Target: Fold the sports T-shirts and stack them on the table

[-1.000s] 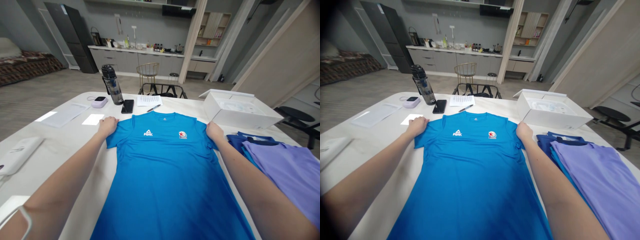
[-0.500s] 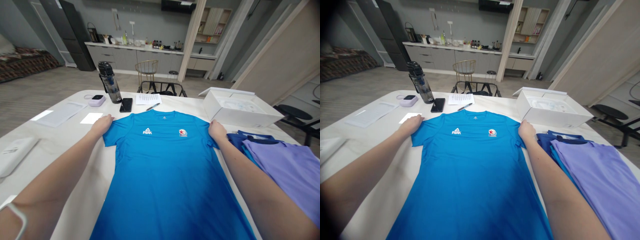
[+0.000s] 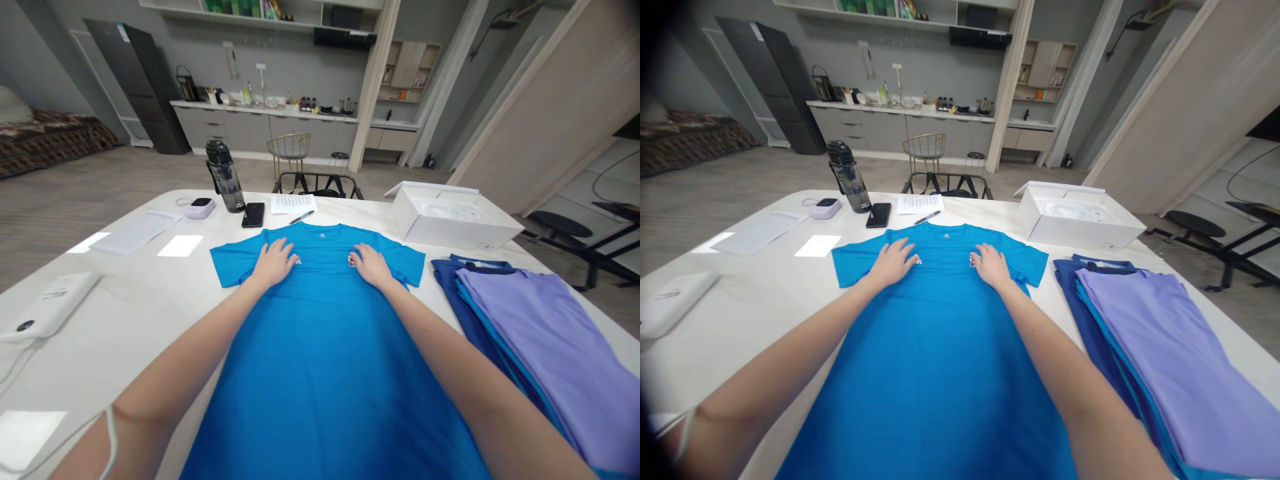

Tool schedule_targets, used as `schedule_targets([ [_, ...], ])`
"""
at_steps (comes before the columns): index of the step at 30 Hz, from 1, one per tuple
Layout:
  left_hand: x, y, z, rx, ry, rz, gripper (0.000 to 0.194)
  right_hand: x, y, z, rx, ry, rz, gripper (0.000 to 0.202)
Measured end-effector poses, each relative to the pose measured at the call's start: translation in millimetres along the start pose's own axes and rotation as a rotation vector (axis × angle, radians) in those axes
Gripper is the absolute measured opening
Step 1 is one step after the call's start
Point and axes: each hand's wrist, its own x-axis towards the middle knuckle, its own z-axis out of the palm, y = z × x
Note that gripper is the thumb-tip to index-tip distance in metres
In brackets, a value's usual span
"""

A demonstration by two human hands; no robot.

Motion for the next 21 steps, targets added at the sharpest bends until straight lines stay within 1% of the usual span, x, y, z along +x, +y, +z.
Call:
schedule_targets([
  [2,-16,32,9.9,-0.044,-0.094,0.029,0.063,-22,-21,8,-0.021,-0.07,-0.048,0.064],
  [3,-25,45,13.6,-0.056,-0.131,0.032,0.065,-34,-29,11,-0.037,-0.089,-0.064,0.066],
  [4,-35,55,16.0,-0.065,-0.158,0.037,0.067,-46,-35,14,-0.049,-0.107,-0.071,0.068],
  [6,-54,68,17.6,-0.074,-0.175,0.04,0.07,-69,-43,15,-0.059,-0.131,-0.072,0.071],
  [8,-73,75,16.1,-0.078,-0.168,0.039,0.072,-91,-45,14,-0.061,-0.15,-0.069,0.072],
  [11,-99,80,12.8,-0.077,-0.15,0.039,0.074,-121,-45,7,-0.07,-0.156,-0.071,0.072],
  [16,-143,91,7.6,-0.075,-0.114,0.06,0.071,-168,-48,-4,-0.062,-0.163,-0.065,0.071],
  [21,-192,106,-6.5,-0.059,-0.041,0.168,0.065,-214,-54,-9,-0.056,-0.125,-0.179,0.067],
])
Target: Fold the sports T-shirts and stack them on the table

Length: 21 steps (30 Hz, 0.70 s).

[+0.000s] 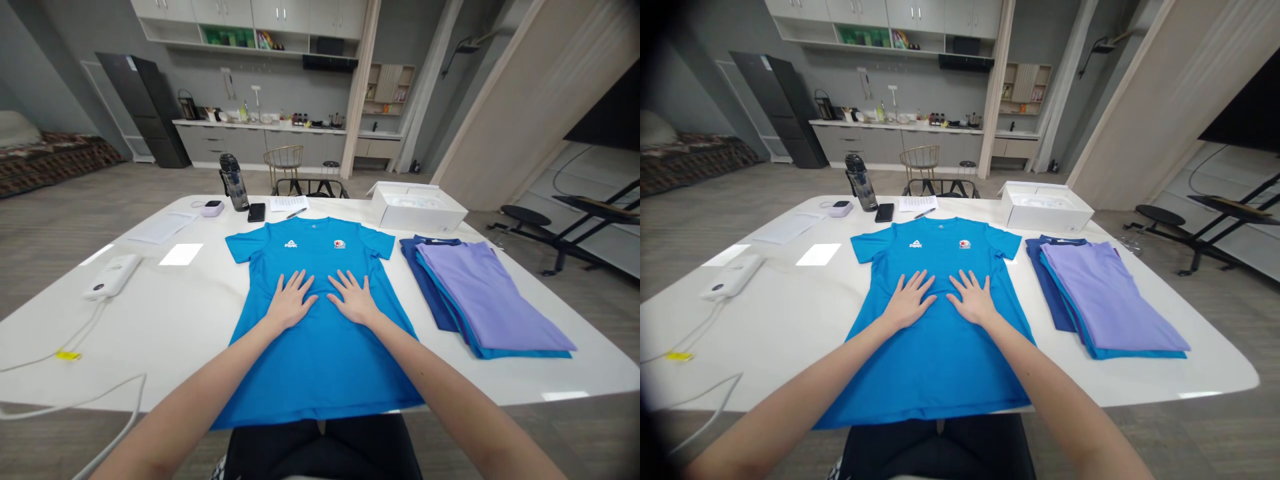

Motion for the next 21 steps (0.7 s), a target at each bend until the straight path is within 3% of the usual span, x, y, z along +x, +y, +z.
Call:
schedule_targets([
  [4,-29,10,-7.7,0.009,-0.024,0.054,0.063,-31,-6,-1,-0.009,0.022,-0.006,0.068],
  [11,-75,19,-14.7,0.009,-0.118,0.074,0.065,-75,-9,-4,-0.001,-0.083,-0.009,0.069],
  [17,-116,24,-11.8,0.034,-0.07,-0.06,0.077,-114,1,1,-0.006,-0.098,0.122,0.073],
  [21,-119,24,-16.3,0.041,-0.065,-0.127,0.074,-118,11,-1,-0.017,-0.102,0.2,0.071],
])
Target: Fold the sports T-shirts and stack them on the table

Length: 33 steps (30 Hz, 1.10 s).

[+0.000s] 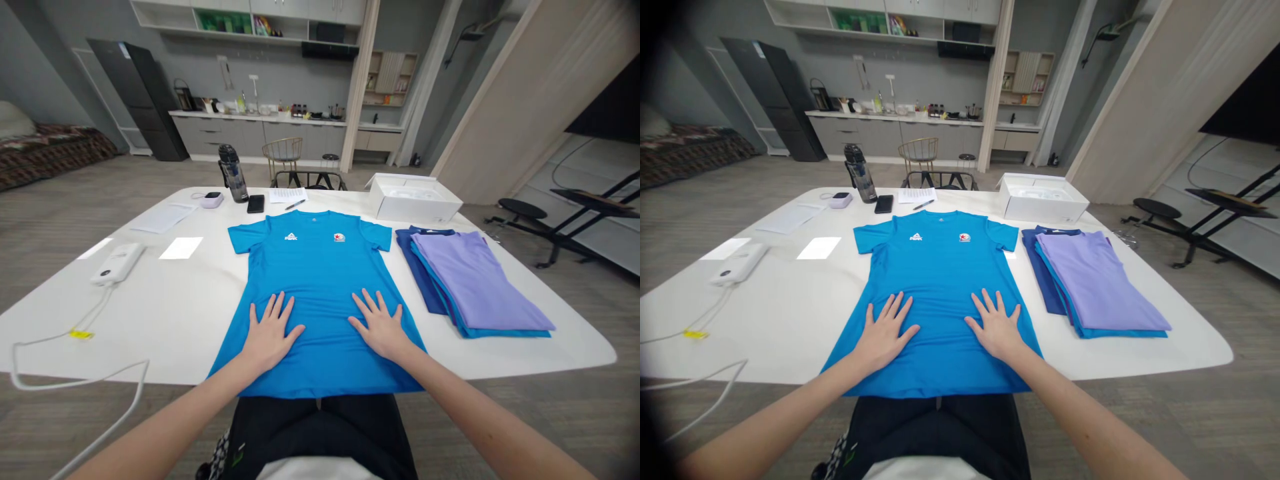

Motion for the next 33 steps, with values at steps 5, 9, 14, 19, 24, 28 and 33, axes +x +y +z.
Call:
schedule_targets([
  [5,43,5,-13.5,-0.022,0.017,0.116,0.068,31,-6,-13,0.005,0.051,-0.12,0.071],
  [9,99,8,-12.1,-0.028,0.029,0.09,0.068,69,-15,-17,0.032,0.004,-0.107,0.072],
  [14,178,-2,-1.8,-0.046,-0.002,-0.08,0.071,134,-17,-23,0.043,0.074,-0.044,0.069],
  [19,246,-29,9.3,-0.071,-0.047,-0.248,0.075,204,-10,-26,0.074,0.063,0.047,0.067],
  [24,292,-57,19.3,-0.074,-0.063,-0.32,0.078,255,-4,-21,0.069,0.091,0.028,0.07],
  [28,321,-74,23.6,-0.073,-0.076,-0.36,0.083,288,1,-22,0.078,0.06,0.048,0.071],
  [33,350,-78,26.8,-0.055,-0.04,-0.477,0.086,319,13,-31,0.091,0.032,0.094,0.071],
])
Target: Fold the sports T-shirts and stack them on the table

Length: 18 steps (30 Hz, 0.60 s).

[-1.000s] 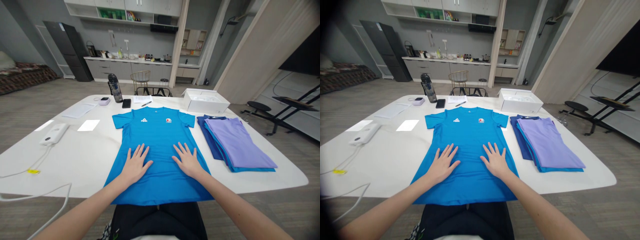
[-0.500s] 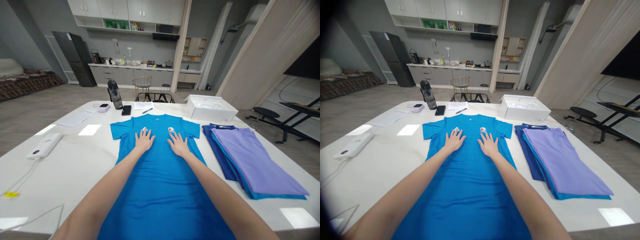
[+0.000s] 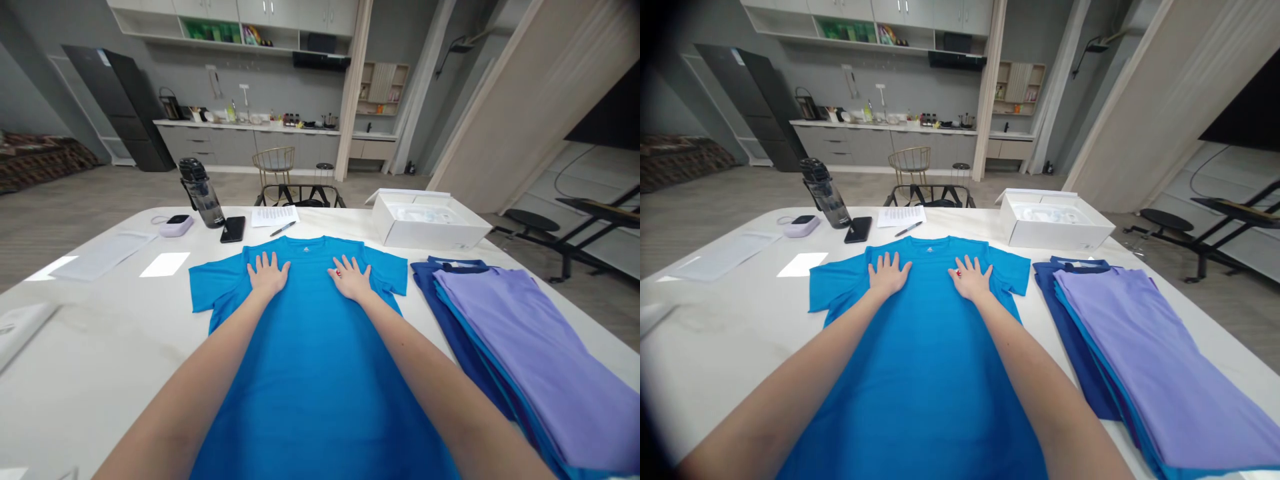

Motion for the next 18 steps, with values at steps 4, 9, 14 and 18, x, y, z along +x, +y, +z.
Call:
schedule_targets([
  [4,17,28,5.1,0.008,-0.009,0.069,0.087,20,19,-13,0.013,0.053,0.003,0.069],
  [9,42,58,13.9,-0.001,-0.061,0.188,0.08,31,61,-19,0.009,-0.034,0.142,0.067],
  [14,63,56,14.9,-0.003,-0.053,0.225,0.083,30,87,-18,-0.039,-0.033,0.229,0.073],
  [18,72,53,12.4,-0.005,-0.044,0.251,0.08,34,86,-20,-0.035,-0.051,0.26,0.075],
])
